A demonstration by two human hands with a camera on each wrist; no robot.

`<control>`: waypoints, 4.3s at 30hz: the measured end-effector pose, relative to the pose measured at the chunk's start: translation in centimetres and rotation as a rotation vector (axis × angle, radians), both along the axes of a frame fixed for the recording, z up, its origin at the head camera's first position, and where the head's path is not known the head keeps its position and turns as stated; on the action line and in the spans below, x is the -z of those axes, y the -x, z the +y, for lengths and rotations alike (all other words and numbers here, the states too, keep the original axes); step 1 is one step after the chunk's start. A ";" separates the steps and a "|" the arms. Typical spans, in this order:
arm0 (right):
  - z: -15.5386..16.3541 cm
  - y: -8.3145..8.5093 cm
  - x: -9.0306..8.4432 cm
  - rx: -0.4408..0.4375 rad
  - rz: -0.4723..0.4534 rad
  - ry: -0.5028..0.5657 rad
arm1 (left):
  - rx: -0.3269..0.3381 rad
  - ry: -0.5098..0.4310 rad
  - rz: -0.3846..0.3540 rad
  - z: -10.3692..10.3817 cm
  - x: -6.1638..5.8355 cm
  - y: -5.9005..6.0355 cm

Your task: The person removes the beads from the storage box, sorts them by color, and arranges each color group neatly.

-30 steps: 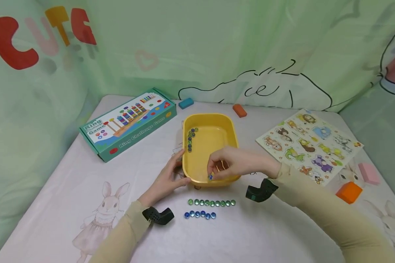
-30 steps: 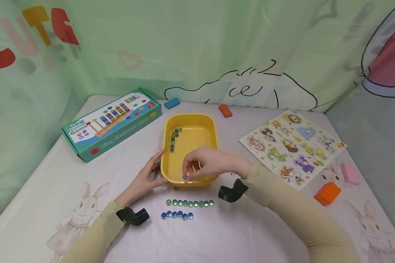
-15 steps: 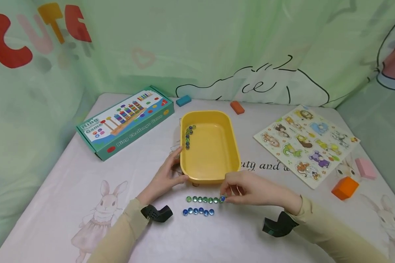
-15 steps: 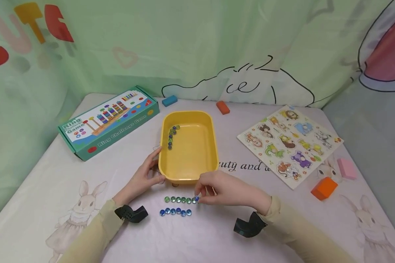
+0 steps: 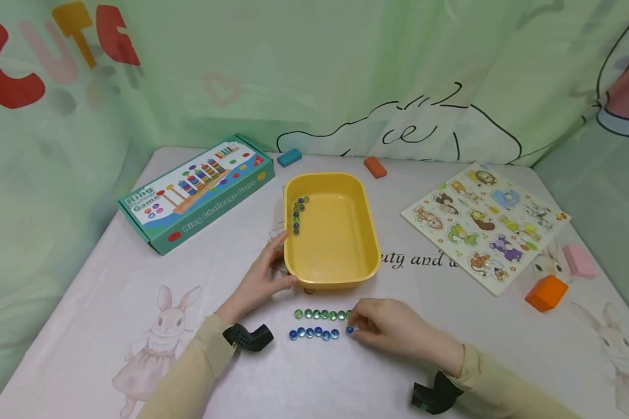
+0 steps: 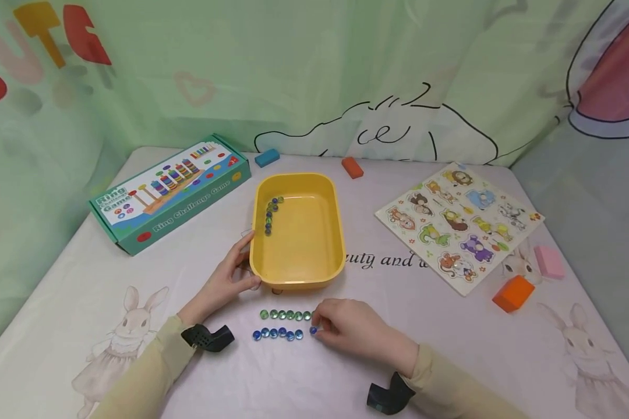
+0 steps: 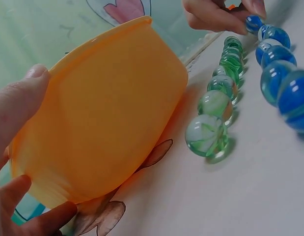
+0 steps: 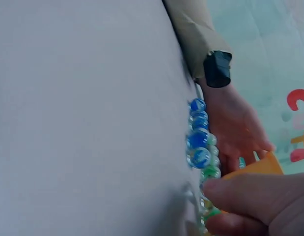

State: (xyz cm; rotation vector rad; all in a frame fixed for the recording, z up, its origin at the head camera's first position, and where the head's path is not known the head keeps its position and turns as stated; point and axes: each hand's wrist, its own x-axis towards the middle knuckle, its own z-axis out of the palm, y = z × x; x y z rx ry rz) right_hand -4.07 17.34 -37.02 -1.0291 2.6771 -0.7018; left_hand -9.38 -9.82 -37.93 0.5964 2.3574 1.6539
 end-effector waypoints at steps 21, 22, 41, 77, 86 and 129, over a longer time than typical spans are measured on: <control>-1.0 -0.7 0.4 0.039 0.024 -0.027 | 0.019 -0.015 0.038 0.1 -0.1 0.2; -0.9 -0.6 0.4 0.038 0.030 -0.023 | 0.020 -0.016 0.036 0.1 -0.1 0.2; -2.7 1.9 -4.5 -0.053 0.029 0.073 | 0.004 -0.004 0.025 0.0 0.4 -0.1; -9.8 18.4 -2.5 0.067 -0.152 -0.222 | 0.025 -0.004 0.045 -0.1 0.0 0.0; -10.4 18.3 -2.1 0.036 -0.121 -0.307 | 0.015 -0.005 0.031 -0.3 2.4 1.0; -0.4 3.7 -4.7 -0.110 -0.063 0.183 | 0.008 -0.007 0.056 -0.3 1.0 0.4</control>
